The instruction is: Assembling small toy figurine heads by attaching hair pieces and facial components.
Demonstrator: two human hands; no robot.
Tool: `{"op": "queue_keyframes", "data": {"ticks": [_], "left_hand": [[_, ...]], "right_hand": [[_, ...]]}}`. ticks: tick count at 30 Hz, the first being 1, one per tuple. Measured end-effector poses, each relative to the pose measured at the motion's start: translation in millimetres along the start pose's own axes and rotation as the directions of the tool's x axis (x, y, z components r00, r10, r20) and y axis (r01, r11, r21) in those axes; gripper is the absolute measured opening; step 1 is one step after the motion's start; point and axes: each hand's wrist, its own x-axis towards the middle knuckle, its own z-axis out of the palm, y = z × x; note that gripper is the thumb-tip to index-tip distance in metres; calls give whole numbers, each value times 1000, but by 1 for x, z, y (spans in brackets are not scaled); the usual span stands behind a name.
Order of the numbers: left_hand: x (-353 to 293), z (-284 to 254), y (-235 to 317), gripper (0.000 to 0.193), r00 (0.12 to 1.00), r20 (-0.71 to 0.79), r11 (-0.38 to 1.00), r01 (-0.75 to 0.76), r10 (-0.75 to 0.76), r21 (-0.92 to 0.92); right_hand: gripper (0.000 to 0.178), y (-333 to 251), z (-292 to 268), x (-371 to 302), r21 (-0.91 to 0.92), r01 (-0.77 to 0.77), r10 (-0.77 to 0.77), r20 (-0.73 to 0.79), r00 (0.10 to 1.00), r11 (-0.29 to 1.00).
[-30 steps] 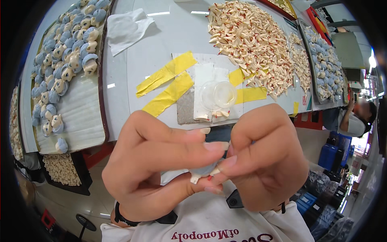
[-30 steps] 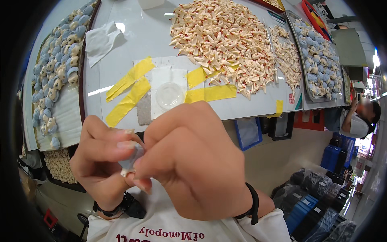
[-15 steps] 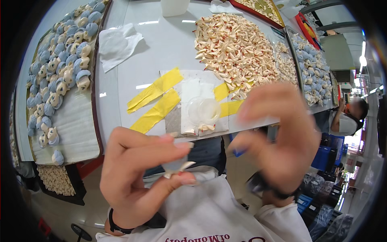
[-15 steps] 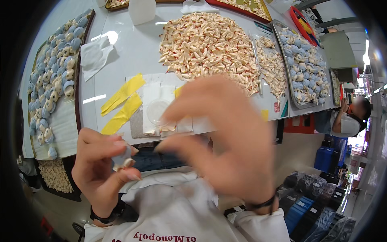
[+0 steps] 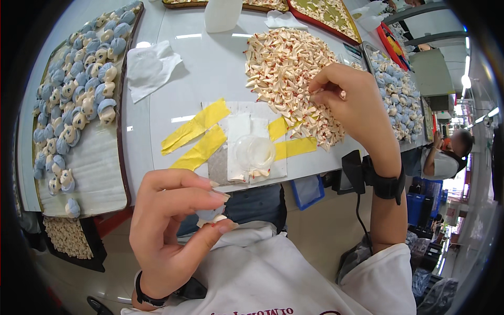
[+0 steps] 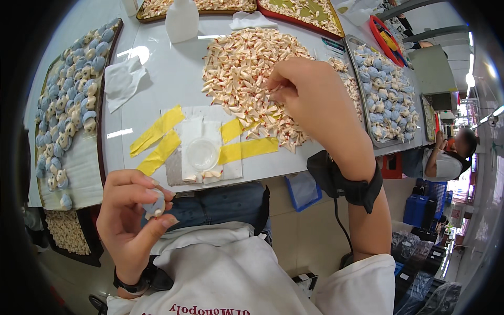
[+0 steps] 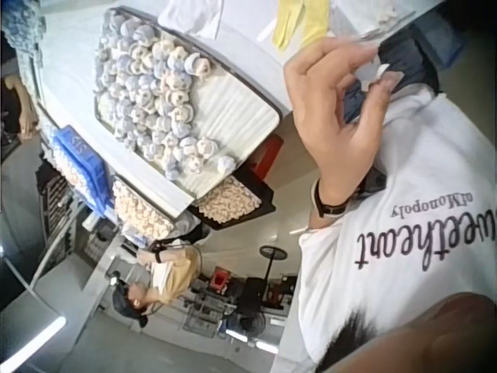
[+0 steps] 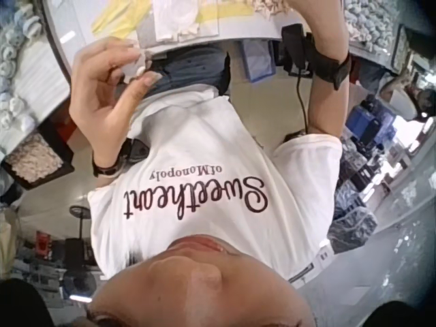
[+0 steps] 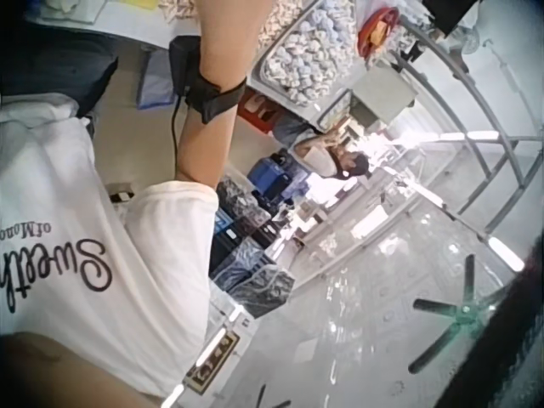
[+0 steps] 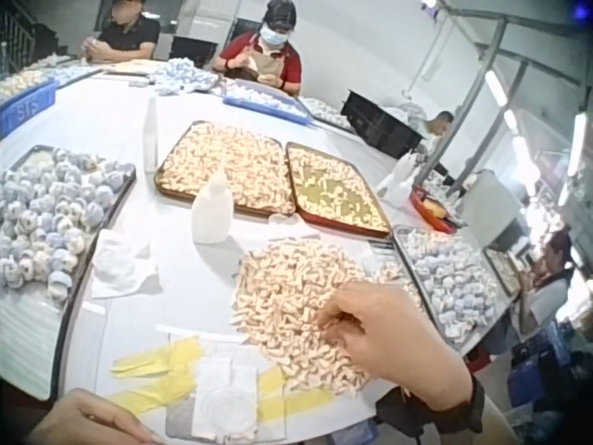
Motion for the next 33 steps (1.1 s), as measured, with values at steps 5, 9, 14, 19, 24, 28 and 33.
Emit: {"op": "queue_keyframes", "data": {"ticks": [5, 9, 14, 19, 24, 28, 33], "left_hand": [[2, -3, -2, 37, 1000, -10, 1000, -8, 7, -23], [2, -5, -3, 37, 1000, -20, 1000, 2, -2, -27], [0, -1, -2, 37, 995, -85, 986, 33, -48, -164], [1, -13, -5, 39, 999, 23, 1000, -21, 22, -13], [4, -18, -11, 39, 979, 147, 988, -150, 143, 42], [1, 0, 3, 26, 977, -114, 918, 128, -183, -374], [2, -7, -9, 20, 998, -59, 971, 0, -15, -238]], "right_hand": [[10, 3, -9, -3, -19, 39, -42, -176, 984, 999], [13, 2, -12, -13, 88, -40, 58, -213, 975, 995], [12, -15, -12, -34, 352, -80, 173, -240, 955, 932], [14, -23, -12, -59, 481, -55, 206, -267, 942, 875], [18, -22, -15, -80, 568, -1, 208, -300, 931, 823], [15, -22, -10, -84, 636, -89, 327, -267, 907, 766], [12, -16, -8, -86, 605, -90, 351, -329, 877, 791]]}}
